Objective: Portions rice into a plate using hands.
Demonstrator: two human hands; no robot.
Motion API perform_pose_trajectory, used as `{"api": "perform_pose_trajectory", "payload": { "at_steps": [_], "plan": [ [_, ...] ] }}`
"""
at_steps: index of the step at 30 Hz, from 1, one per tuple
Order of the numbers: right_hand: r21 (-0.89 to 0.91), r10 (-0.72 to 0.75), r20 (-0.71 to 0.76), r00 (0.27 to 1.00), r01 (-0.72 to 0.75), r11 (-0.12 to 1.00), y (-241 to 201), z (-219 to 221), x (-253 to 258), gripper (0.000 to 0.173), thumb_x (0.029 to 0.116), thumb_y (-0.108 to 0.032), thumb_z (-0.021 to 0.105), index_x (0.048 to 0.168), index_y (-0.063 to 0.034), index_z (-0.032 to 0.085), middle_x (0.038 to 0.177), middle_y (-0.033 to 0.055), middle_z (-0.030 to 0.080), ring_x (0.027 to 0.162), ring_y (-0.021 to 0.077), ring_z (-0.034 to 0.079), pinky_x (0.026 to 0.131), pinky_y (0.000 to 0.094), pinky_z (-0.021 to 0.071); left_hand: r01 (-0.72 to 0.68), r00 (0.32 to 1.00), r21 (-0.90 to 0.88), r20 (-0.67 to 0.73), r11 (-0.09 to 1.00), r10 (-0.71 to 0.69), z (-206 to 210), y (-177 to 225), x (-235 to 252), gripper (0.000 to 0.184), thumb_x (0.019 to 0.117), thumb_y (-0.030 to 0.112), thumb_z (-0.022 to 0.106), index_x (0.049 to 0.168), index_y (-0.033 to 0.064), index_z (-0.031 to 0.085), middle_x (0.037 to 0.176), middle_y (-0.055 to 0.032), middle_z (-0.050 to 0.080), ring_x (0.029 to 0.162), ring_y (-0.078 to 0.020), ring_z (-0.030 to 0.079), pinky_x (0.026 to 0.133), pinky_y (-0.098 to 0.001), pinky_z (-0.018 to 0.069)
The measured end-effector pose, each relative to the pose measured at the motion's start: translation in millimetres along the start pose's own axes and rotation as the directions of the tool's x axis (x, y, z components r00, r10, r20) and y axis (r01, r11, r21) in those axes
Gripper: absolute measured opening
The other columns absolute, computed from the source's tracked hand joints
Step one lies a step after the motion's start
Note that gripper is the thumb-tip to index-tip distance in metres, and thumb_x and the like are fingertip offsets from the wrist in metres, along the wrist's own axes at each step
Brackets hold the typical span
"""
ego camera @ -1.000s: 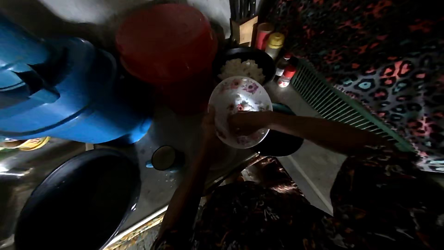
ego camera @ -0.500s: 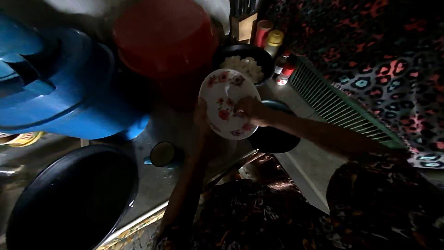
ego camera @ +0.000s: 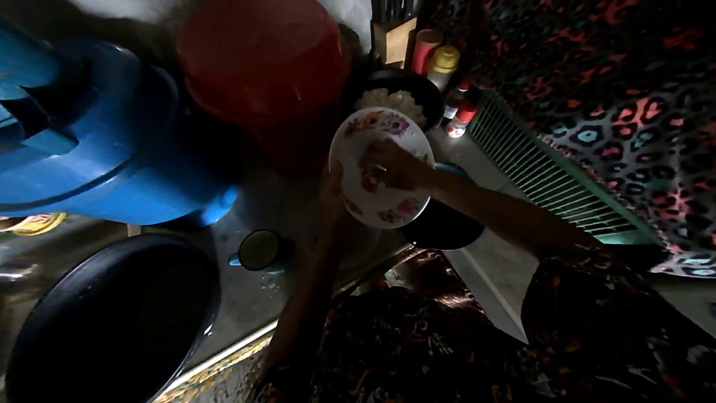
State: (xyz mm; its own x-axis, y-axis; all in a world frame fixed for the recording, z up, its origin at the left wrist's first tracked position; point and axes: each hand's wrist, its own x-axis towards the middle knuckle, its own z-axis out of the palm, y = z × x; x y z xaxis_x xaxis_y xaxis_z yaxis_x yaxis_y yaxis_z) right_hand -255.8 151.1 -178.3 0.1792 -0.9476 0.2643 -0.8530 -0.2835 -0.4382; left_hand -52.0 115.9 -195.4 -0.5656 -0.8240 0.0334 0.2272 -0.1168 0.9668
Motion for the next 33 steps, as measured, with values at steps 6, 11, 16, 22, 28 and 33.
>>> {"api": "perform_pose_trajectory", "payload": {
  "at_steps": [6,11,16,22,28,33],
  "plan": [
    [-0.024,-0.021,0.338,0.941,0.031,0.999,-11,-7,-14,0.020,0.0952,0.004,0.062,0.113,0.0074,0.071,0.122,0.0274,0.067,0.120,0.0462,0.060,0.103,0.0590,0.0456,0.025,0.997,0.068,-0.073,0.997,-0.020,-9,9,2,0.053,0.1079,0.054,0.038,0.155,0.0295,0.038,0.134,0.0012,0.062,0.112,-0.0078,0.064,0.095,-0.0343,0.0557],
    [-0.170,0.071,0.121,0.990,-0.050,0.984,30,-17,-8,0.027,0.1016,-0.007,0.056,0.123,0.0063,0.067,0.132,0.0261,0.061,0.129,0.0422,0.055,0.111,0.0536,0.0427,-0.010,0.999,0.057,-0.029,0.998,0.012,-10,6,-2,0.051,0.1076,0.051,0.043,0.156,0.0343,0.039,0.139,0.0019,0.061,0.116,-0.0103,0.064,0.097,-0.0365,0.0559],
    [-0.026,0.252,0.210,0.945,-0.252,0.967,6,25,-24,0.037,0.0994,-0.015,0.064,0.131,0.0037,0.063,0.136,0.0268,0.058,0.131,0.0440,0.052,0.113,0.0594,0.0389,-0.086,0.992,-0.003,-0.094,0.996,0.085,-1,-4,11,0.051,0.1106,0.045,0.037,0.158,0.0257,0.035,0.144,-0.0006,0.057,0.122,-0.0104,0.060,0.102,-0.0369,0.0535],
    [0.244,0.349,0.259,0.901,-0.411,0.879,-41,36,-27,0.030,0.1071,-0.016,0.053,0.127,0.0039,0.063,0.119,0.0236,0.066,0.109,0.0356,0.065,0.097,0.0521,0.0520,-0.031,0.989,0.047,-0.142,0.998,0.037,5,-6,11,0.051,0.1105,0.047,0.035,0.158,0.0283,0.036,0.146,0.0001,0.055,0.124,-0.0108,0.059,0.103,-0.0379,0.0516],
    [0.337,0.263,0.243,0.934,-0.336,0.880,-42,7,-6,0.038,0.0992,-0.002,0.060,0.138,-0.0008,0.062,0.138,0.0187,0.063,0.127,0.0281,0.061,0.109,0.0458,0.0469,0.044,0.971,-0.037,-0.234,0.998,-0.051,10,-21,32,0.057,0.1089,0.053,0.035,0.158,0.0238,0.033,0.143,-0.0049,0.057,0.122,-0.0151,0.060,0.102,-0.0408,0.0526],
    [0.538,0.439,0.082,0.895,-0.411,0.736,-4,-36,18,0.059,0.0913,-0.004,0.072,0.147,-0.0118,0.053,0.131,0.0125,0.065,0.112,0.0180,0.066,0.096,0.0379,0.0567,0.124,0.920,-0.306,-0.321,0.944,-0.225,4,-18,31,0.049,0.1099,0.048,0.037,0.140,0.0129,0.055,0.119,-0.0088,0.069,0.106,-0.0192,0.068,0.088,-0.0429,0.0593]
  ]
}}
